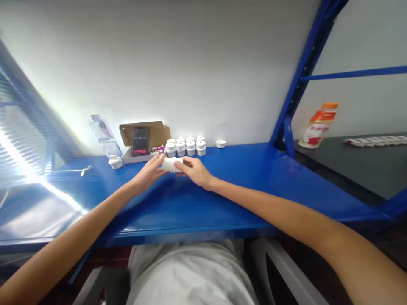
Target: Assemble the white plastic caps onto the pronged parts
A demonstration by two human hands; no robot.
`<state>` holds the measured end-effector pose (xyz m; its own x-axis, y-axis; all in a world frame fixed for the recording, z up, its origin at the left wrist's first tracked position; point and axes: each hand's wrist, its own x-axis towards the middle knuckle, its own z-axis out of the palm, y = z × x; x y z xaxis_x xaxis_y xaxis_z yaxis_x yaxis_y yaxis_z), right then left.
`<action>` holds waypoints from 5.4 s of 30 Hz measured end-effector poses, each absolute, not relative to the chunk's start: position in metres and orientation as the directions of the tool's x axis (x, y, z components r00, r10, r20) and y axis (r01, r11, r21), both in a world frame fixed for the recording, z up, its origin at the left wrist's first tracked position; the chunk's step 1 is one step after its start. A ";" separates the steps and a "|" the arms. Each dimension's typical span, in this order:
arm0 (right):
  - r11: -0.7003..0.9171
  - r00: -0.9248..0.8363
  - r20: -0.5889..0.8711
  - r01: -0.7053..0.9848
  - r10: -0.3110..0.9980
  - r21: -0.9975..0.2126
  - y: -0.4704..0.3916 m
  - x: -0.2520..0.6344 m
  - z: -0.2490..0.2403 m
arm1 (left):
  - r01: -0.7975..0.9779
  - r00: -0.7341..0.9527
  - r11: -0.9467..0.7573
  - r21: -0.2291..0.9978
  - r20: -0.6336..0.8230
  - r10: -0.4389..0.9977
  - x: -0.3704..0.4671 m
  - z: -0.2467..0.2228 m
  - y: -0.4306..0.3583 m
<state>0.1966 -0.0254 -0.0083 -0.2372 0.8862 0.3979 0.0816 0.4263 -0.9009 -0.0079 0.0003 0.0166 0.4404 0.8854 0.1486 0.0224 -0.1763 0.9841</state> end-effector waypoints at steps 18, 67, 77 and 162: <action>0.384 -0.141 0.364 0.158 0.921 -0.910 -0.013 0.205 -0.014 | 0.165 0.547 -0.558 0.813 0.396 0.738 -0.017 0.019 0.006; 0.125 0.174 0.367 0.740 0.914 -0.661 0.066 0.337 -0.016 | 0.926 0.118 -0.164 0.339 0.153 0.981 -0.141 0.049 0.081; 0.530 -0.295 0.485 0.093 0.823 -0.843 -0.007 0.208 -0.001 | 0.253 0.685 -0.636 0.729 0.330 0.650 -0.019 0.008 0.017; 0.400 -0.224 0.332 0.484 0.916 -0.778 0.006 0.231 -0.003 | 0.284 0.566 -0.609 0.740 0.383 0.730 -0.009 0.000 0.018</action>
<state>0.2312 0.0055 -0.0032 -0.2238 0.9162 0.3324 0.4843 0.4005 -0.7778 -0.0094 0.0182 0.0001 0.5663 0.7297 0.3831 0.2842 -0.6093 0.7403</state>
